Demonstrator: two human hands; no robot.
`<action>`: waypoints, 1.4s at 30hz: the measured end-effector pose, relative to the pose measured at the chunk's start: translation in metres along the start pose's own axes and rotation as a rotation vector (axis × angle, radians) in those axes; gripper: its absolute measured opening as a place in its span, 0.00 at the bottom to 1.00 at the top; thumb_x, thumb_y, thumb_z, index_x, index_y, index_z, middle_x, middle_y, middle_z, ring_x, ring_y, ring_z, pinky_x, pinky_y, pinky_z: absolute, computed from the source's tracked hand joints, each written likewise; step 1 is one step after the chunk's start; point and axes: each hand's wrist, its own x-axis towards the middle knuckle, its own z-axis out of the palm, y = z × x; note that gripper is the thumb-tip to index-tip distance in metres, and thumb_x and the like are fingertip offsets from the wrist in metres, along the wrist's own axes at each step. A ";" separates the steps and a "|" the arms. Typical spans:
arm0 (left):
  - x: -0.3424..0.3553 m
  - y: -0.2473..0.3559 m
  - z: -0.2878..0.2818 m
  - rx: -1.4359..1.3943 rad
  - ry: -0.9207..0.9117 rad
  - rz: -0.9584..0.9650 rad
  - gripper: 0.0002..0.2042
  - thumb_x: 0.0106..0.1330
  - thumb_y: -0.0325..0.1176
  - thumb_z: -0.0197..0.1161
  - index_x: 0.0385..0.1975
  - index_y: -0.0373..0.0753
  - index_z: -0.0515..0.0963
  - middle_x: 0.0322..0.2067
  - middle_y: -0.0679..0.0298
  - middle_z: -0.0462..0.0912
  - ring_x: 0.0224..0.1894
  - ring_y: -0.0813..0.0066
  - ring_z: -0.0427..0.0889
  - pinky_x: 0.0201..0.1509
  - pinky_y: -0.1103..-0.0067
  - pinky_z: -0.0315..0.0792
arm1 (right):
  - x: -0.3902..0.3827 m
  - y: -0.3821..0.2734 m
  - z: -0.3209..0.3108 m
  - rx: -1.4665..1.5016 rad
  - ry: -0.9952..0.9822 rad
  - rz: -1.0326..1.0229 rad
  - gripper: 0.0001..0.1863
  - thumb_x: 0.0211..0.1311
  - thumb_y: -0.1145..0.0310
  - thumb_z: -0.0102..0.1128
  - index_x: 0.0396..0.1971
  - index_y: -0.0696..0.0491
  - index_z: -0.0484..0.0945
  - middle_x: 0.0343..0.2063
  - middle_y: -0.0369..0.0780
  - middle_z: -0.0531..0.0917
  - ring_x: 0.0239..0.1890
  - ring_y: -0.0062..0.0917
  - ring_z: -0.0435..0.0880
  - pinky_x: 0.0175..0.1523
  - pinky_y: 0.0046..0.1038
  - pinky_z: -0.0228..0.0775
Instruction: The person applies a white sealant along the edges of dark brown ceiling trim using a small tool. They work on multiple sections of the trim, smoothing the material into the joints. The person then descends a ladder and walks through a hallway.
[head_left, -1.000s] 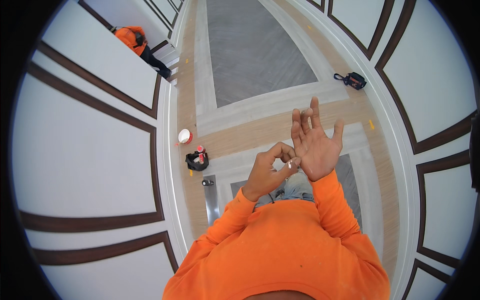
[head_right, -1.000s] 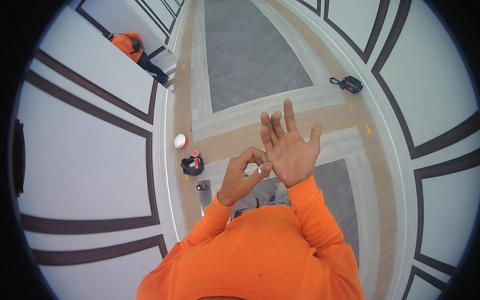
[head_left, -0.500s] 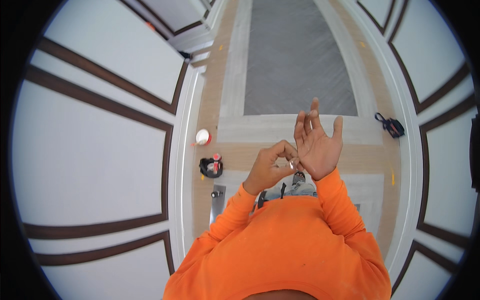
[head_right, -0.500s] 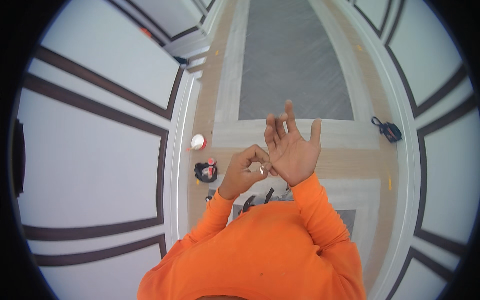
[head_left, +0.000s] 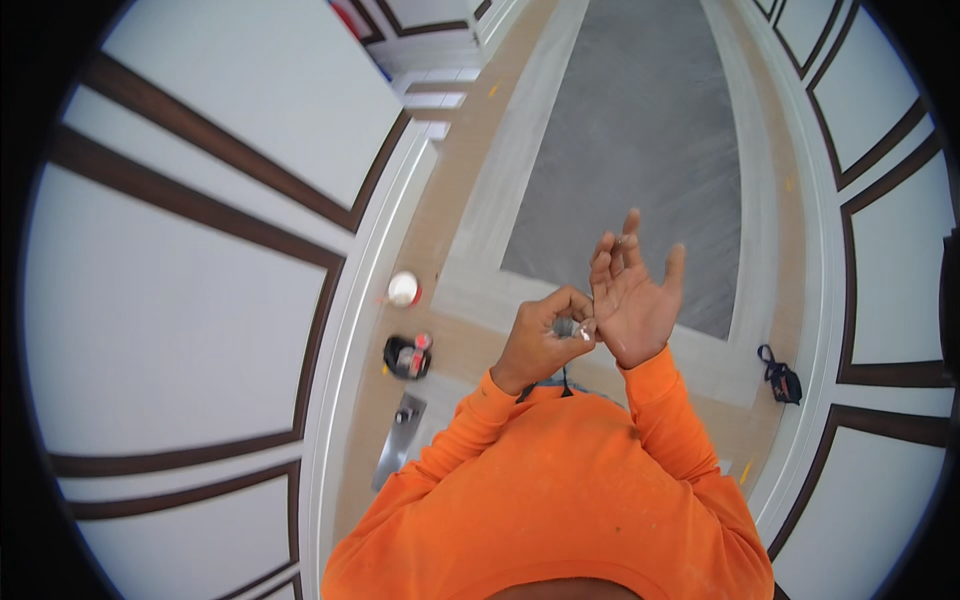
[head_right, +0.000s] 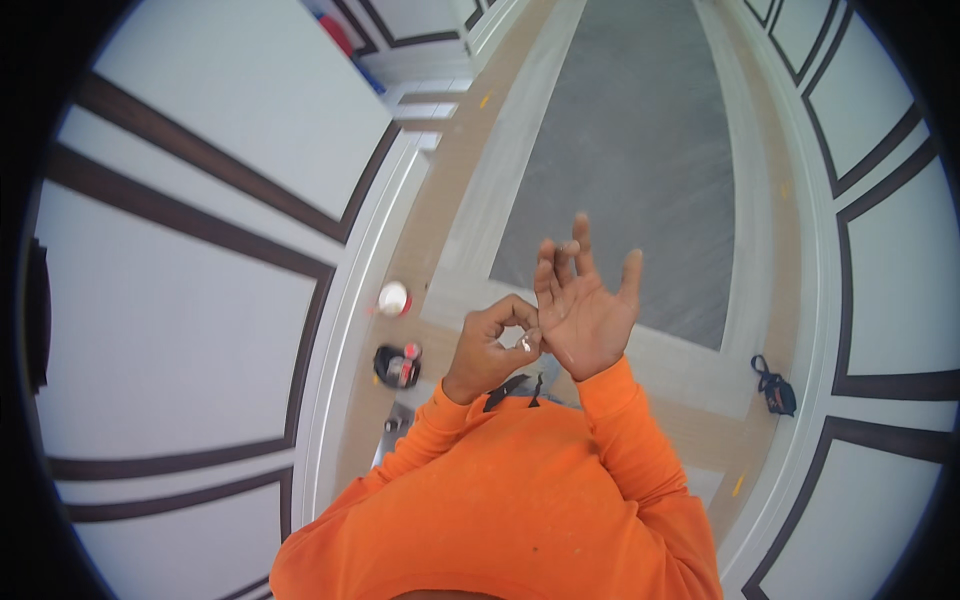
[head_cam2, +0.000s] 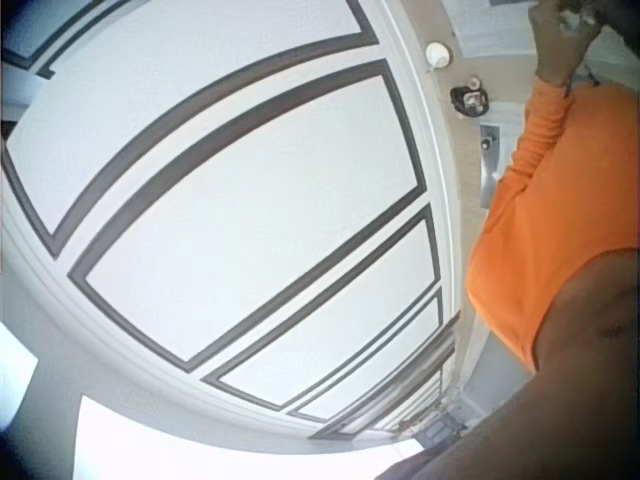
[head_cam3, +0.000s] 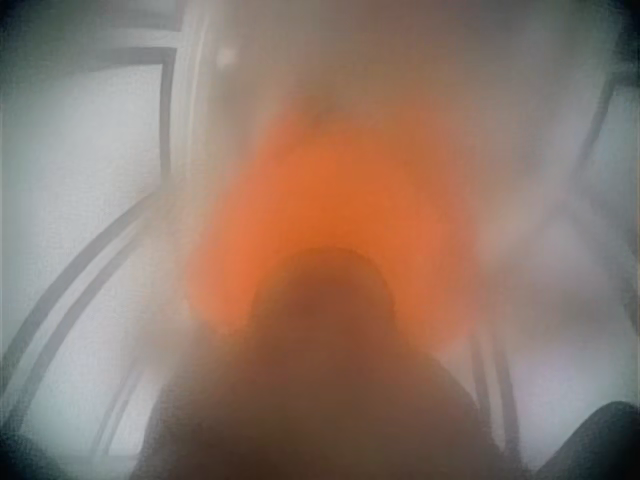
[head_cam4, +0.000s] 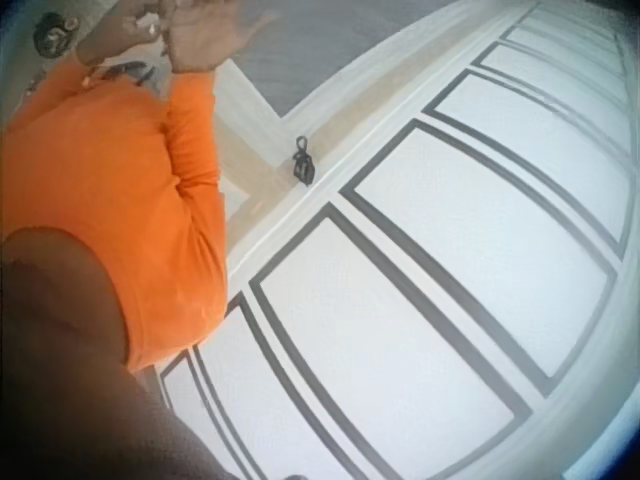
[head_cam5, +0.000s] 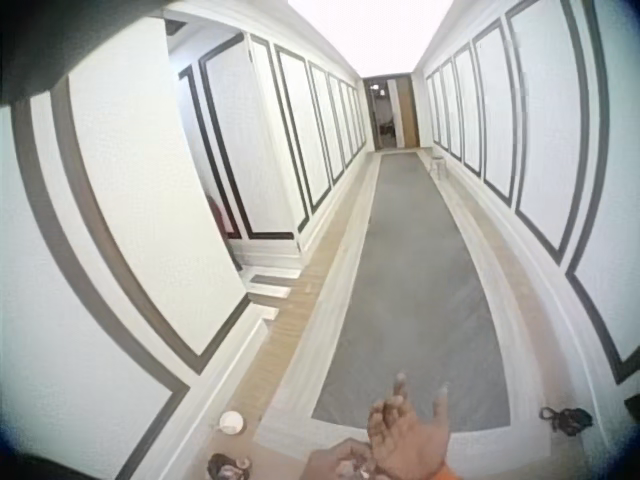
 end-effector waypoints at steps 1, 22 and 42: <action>0.028 -0.012 -0.009 -0.009 -0.013 0.046 0.06 0.63 0.21 0.67 0.34 0.33 0.77 0.30 0.64 0.86 0.36 0.77 0.87 0.44 0.78 0.80 | 0.026 -0.014 0.005 -0.023 -0.029 -0.001 0.38 0.77 0.32 0.47 0.74 0.44 0.70 0.52 0.42 0.84 0.70 0.39 0.75 0.76 0.42 0.69; 0.597 -0.097 -0.170 -0.005 -0.141 -0.030 0.04 0.65 0.22 0.65 0.34 0.34 0.76 0.29 0.66 0.85 0.32 0.79 0.83 0.40 0.79 0.78 | 0.534 -0.289 -0.022 -0.042 0.086 -0.192 0.35 0.77 0.36 0.54 0.68 0.48 0.76 0.44 0.41 0.86 0.60 0.38 0.82 0.69 0.40 0.74; 0.851 -0.195 -0.536 0.221 0.581 -0.368 0.10 0.65 0.29 0.68 0.24 0.35 0.77 0.21 0.69 0.79 0.23 0.84 0.77 0.27 0.82 0.72 | 1.049 -0.258 -0.171 -2.087 -0.461 0.709 0.15 0.71 0.62 0.69 0.34 0.61 0.83 0.28 0.46 0.78 0.30 0.30 0.81 0.38 0.35 0.72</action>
